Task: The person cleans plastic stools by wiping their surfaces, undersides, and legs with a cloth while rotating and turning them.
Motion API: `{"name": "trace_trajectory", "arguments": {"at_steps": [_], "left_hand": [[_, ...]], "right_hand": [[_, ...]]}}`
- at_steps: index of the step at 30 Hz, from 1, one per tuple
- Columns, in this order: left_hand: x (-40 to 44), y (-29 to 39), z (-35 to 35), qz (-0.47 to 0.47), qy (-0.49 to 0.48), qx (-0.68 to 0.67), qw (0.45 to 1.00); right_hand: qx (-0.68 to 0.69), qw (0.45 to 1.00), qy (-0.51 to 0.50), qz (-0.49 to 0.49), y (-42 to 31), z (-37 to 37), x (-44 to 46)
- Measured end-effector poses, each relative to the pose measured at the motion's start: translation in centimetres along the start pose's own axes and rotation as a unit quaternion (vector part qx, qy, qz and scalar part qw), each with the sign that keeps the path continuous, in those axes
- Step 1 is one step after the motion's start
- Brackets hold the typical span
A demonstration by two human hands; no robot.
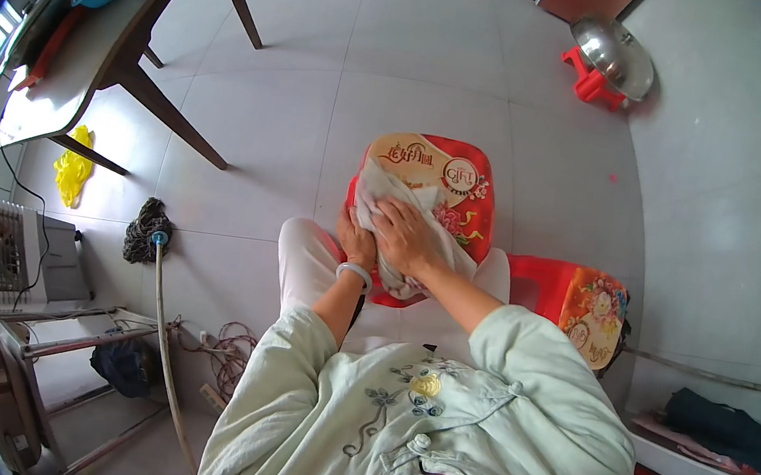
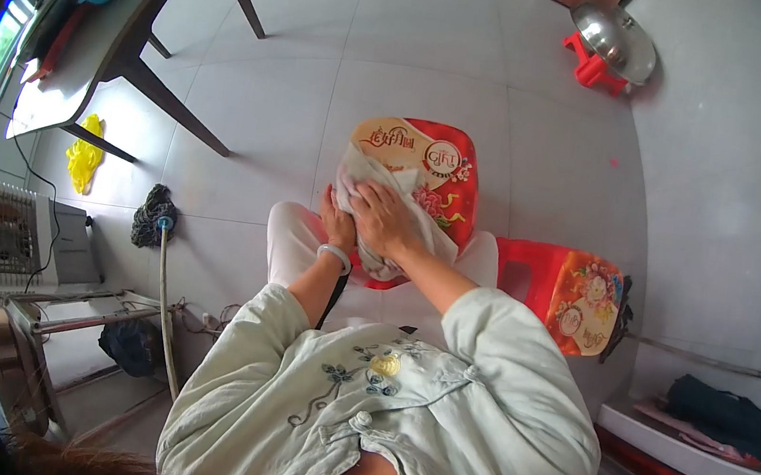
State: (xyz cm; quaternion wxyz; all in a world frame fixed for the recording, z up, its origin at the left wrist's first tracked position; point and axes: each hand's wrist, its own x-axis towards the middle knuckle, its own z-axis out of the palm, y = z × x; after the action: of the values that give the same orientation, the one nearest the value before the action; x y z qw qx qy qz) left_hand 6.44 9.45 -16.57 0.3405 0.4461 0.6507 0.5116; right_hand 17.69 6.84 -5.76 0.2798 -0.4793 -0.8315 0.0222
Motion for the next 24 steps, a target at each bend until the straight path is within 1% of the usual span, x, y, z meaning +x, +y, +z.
{"name": "trace_trajectory", "arguments": {"at_steps": [1, 2, 3, 5, 7, 8, 10, 11, 13, 14, 15, 16, 19, 21, 24], "left_hand": [[0.2, 0.9, -0.1, -0.033, -0.010, 0.026, 0.999], [0.6, 1.4, -0.1, -0.036, -0.018, 0.046, 0.998], [0.9, 2.1, -0.1, -0.035, -0.017, 0.043, 0.998], [1.2, 3.5, -0.1, -0.035, -0.051, 0.159, 0.985], [0.8, 4.3, 0.1, -0.019, -0.046, 0.182, 0.982], [0.7, 4.5, 0.2, -0.011, -0.031, 0.195, 0.980], [0.6, 4.6, 0.0, -0.006, -0.018, 0.213, 0.977], [0.7, 4.7, -0.1, 0.008, -0.026, 0.213, 0.977], [0.9, 4.6, 0.0, 0.023, -0.033, 0.213, 0.976], [0.9, 4.3, 0.2, 0.045, -0.020, 0.207, 0.977], [0.8, 4.1, 0.3, 0.066, -0.008, 0.200, 0.977], [0.8, 4.0, 0.3, 0.066, -0.008, 0.201, 0.977], [0.9, 3.9, 0.1, 0.078, 0.004, 0.203, 0.976], [0.9, 4.0, 0.1, 0.054, -0.019, 0.238, 0.970], [0.6, 4.3, 0.2, 0.050, 0.000, 0.238, 0.970]], "right_hand": [[-0.015, 1.000, -0.012, -0.003, 0.1, -0.8, -1.3], [-0.018, 1.000, -0.011, -0.006, 0.5, -1.6, -2.4], [-0.020, 1.000, -0.008, 0.011, 1.0, -2.4, -3.7], [-0.024, 0.999, -0.006, 0.030, 2.5, -3.9, -5.3], [-0.120, 0.980, 0.011, 0.156, 4.4, -5.2, -5.9], [-0.119, 0.980, 0.010, 0.157, 5.4, -5.6, -5.9], [-0.149, 0.951, 0.046, 0.265, 7.0, -5.7, -6.1], [-0.147, 0.951, 0.045, 0.267, 6.7, -5.3, -5.9], [-0.147, 0.968, 0.009, 0.204, 4.9, -4.2, -4.1], [-0.114, 0.980, -0.020, 0.160, 3.8, -3.5, -2.7], [-0.088, 0.991, -0.022, 0.101, 3.1, -2.9, -1.0], [-0.071, 0.994, -0.017, 0.075, 2.5, -1.9, 0.5], [-0.051, 0.998, 0.012, 0.043, 3.6, 1.6, 4.7], [-0.042, 0.999, 0.004, 0.023, 5.2, 3.1, 7.2], [-0.070, 0.997, 0.015, 0.034, 7.4, 4.1, 9.4]]}}
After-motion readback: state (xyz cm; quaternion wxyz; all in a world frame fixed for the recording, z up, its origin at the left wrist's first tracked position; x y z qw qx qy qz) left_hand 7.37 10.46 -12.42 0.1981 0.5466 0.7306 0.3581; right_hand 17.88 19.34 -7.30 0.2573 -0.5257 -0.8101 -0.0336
